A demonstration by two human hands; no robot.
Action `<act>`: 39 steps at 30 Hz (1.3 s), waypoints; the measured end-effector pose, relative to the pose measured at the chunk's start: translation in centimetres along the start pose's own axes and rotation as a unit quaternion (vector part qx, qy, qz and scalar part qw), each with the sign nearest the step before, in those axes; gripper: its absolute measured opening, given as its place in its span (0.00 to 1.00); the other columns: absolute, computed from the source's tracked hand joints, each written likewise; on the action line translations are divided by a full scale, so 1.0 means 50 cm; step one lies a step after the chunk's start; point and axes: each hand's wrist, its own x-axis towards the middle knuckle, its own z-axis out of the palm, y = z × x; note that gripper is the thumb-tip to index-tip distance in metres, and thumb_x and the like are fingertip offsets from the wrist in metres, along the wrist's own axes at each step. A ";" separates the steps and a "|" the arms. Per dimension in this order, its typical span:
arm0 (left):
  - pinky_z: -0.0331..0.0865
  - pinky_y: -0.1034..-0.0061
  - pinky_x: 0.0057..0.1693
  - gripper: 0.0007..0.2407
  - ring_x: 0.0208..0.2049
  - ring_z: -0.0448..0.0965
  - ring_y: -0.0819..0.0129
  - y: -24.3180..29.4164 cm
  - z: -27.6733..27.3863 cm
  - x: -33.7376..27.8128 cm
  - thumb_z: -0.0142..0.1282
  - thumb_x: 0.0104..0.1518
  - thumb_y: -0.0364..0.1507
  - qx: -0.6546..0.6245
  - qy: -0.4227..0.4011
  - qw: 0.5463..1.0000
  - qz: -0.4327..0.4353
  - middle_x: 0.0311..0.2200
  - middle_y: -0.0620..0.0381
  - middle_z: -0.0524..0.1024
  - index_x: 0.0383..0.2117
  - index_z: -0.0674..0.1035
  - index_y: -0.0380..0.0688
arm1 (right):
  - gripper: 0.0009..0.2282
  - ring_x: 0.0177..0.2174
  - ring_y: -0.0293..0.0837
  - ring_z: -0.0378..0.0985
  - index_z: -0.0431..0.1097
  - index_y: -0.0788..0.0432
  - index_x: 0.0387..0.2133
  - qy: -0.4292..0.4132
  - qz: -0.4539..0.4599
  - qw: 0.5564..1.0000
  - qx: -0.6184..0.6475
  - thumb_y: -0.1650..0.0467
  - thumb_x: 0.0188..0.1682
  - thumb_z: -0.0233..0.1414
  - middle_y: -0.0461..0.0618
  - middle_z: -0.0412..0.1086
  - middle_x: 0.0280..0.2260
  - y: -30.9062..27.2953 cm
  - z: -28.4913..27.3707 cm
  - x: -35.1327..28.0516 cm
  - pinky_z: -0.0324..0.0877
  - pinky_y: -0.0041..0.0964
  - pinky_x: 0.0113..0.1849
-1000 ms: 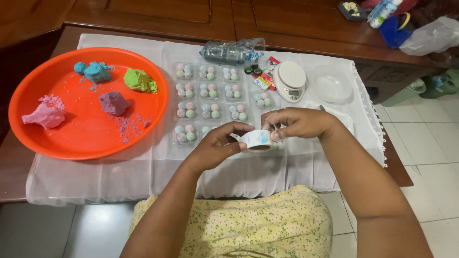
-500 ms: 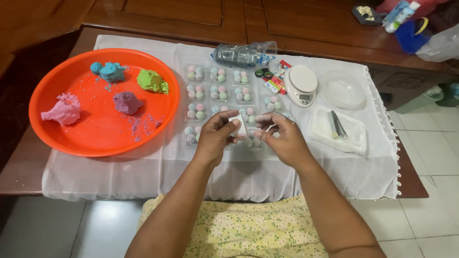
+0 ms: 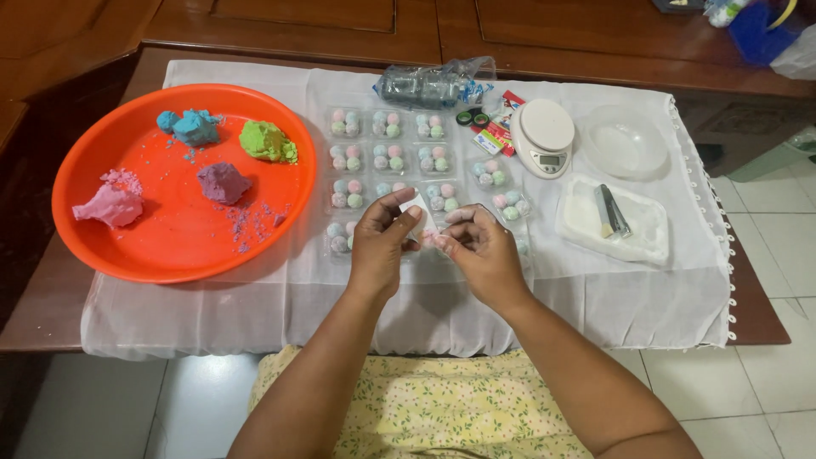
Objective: The person organizes colored food balls into clear plastic containers using a metal tool and prepares packaging tape.
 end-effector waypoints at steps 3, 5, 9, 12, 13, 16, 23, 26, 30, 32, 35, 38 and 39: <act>0.77 0.80 0.40 0.16 0.39 0.72 0.73 0.001 0.003 -0.005 0.63 0.56 0.25 0.028 0.003 0.999 0.036 0.38 0.58 0.71 0.52 0.79 0.41 | 0.14 0.27 0.34 0.76 0.69 0.62 0.43 -0.006 0.010 0.999 0.048 0.74 0.46 0.64 0.50 0.76 0.27 0.012 0.006 0.000 0.76 0.26 0.33; 0.76 0.80 0.42 0.16 0.40 0.71 0.73 -0.011 -0.002 -0.001 0.62 0.56 0.23 0.032 0.003 0.999 0.041 0.39 0.57 0.71 0.53 0.79 0.42 | 0.14 0.27 0.34 0.76 0.70 0.61 0.43 -0.013 0.009 0.999 0.039 0.74 0.46 0.64 0.50 0.76 0.26 0.010 0.006 -0.004 0.76 0.26 0.32; 0.76 0.81 0.37 0.18 0.36 0.72 0.73 0.004 0.017 -0.016 0.60 0.54 0.18 0.021 -0.013 0.998 0.062 0.34 0.57 0.70 0.52 0.79 0.39 | 0.10 0.24 0.37 0.76 0.73 0.62 0.41 -0.016 -0.062 0.998 -0.013 0.74 0.47 0.62 0.51 0.77 0.26 0.002 0.012 -0.009 0.76 0.29 0.28; 0.77 0.75 0.37 0.17 0.37 0.76 0.68 -0.009 0.015 -0.014 0.60 0.52 0.14 0.031 -0.027 0.996 0.076 0.36 0.50 0.73 0.50 0.81 0.37 | 0.08 0.26 0.47 0.81 0.76 0.64 0.36 0.000 -0.196 0.972 -0.132 0.76 0.45 0.64 0.54 0.77 0.29 -0.047 0.011 -0.013 0.78 0.32 0.27; 0.77 0.75 0.37 0.17 0.37 0.76 0.68 -0.006 0.014 -0.016 0.60 0.52 0.14 0.032 -0.028 0.996 0.076 0.36 0.50 0.73 0.50 0.81 0.37 | 0.08 0.26 0.47 0.81 0.76 0.64 0.36 0.001 -0.196 0.972 -0.132 0.76 0.45 0.64 0.54 0.77 0.29 -0.047 0.009 -0.010 0.78 0.32 0.27; 0.78 0.75 0.36 0.19 0.30 0.76 0.69 0.001 0.013 -0.019 0.58 0.53 0.16 0.034 -0.030 0.997 0.065 0.30 0.51 0.74 0.53 0.80 0.39 | 0.04 0.25 0.47 0.81 0.78 0.64 0.34 -0.002 -0.273 0.938 -0.214 0.75 0.48 0.61 0.52 0.76 0.29 -0.047 0.006 -0.006 0.78 0.33 0.24; 0.79 0.73 0.40 0.18 0.37 0.76 0.68 0.005 0.017 -0.026 0.57 0.52 0.15 0.040 -0.015 0.998 0.039 0.36 0.50 0.74 0.51 0.80 0.37 | 0.06 0.27 0.51 0.80 0.77 0.64 0.35 -0.004 -0.320 0.912 -0.256 0.74 0.47 0.61 0.53 0.75 0.28 -0.042 0.002 -0.002 0.77 0.38 0.27; 0.80 0.71 0.40 0.19 0.37 0.76 0.67 -0.002 0.010 -0.020 0.57 0.51 0.14 0.028 -0.013 0.999 0.014 0.37 0.49 0.72 0.52 0.80 0.36 | 0.04 0.29 0.52 0.79 0.78 0.63 0.33 0.004 -0.366 0.885 -0.288 0.74 0.47 0.61 0.52 0.74 0.28 -0.049 -0.002 0.004 0.76 0.42 0.30; 0.81 0.66 0.42 0.21 0.36 0.75 0.67 -0.011 0.001 -0.009 0.56 0.50 0.14 -0.005 0.001 0.999 -0.043 0.36 0.51 0.67 0.53 0.79 0.34 | 0.03 0.34 0.51 0.77 0.79 0.59 0.30 0.031 -0.439 0.823 -0.359 0.71 0.47 0.64 0.50 0.71 0.29 -0.044 -0.001 0.010 0.74 0.42 0.36; 0.80 0.65 0.43 0.21 0.34 0.74 0.68 -0.003 0.001 -0.011 0.57 0.49 0.14 -0.007 0.010 0.998 -0.057 0.34 0.53 0.67 0.53 0.79 0.36 | 0.02 0.34 0.50 0.76 0.79 0.57 0.29 0.025 -0.451 0.813 -0.368 0.71 0.47 0.63 0.48 0.71 0.30 -0.046 0.000 0.012 0.73 0.42 0.36; 0.79 0.67 0.43 0.22 0.32 0.75 0.68 -0.006 -0.009 0.000 0.58 0.48 0.14 -0.020 0.028 0.997 -0.069 0.32 0.54 0.67 0.52 0.80 0.37 | 0.02 0.34 0.50 0.74 0.78 0.55 0.27 0.009 -0.465 0.802 -0.375 0.72 0.47 0.62 0.46 0.70 0.29 -0.050 0.008 0.026 0.71 0.42 0.37; 0.79 0.69 0.43 0.21 0.35 0.76 0.65 0.003 -0.031 0.013 0.58 0.48 0.14 -0.027 0.070 0.997 -0.020 0.35 0.50 0.69 0.52 0.80 0.37 | 0.03 0.35 0.52 0.73 0.77 0.55 0.28 -0.042 -0.437 0.844 -0.309 0.70 0.48 0.61 0.47 0.71 0.30 -0.066 0.025 0.056 0.69 0.44 0.39; 0.79 0.70 0.44 0.21 0.39 0.76 0.62 0.010 -0.039 0.018 0.57 0.48 0.15 -0.021 0.099 0.995 0.023 0.37 0.46 0.72 0.52 0.80 0.37 | 0.04 0.36 0.55 0.73 0.76 0.56 0.28 -0.080 -0.400 0.880 -0.242 0.69 0.49 0.61 0.48 0.71 0.30 -0.074 0.031 0.070 0.69 0.46 0.41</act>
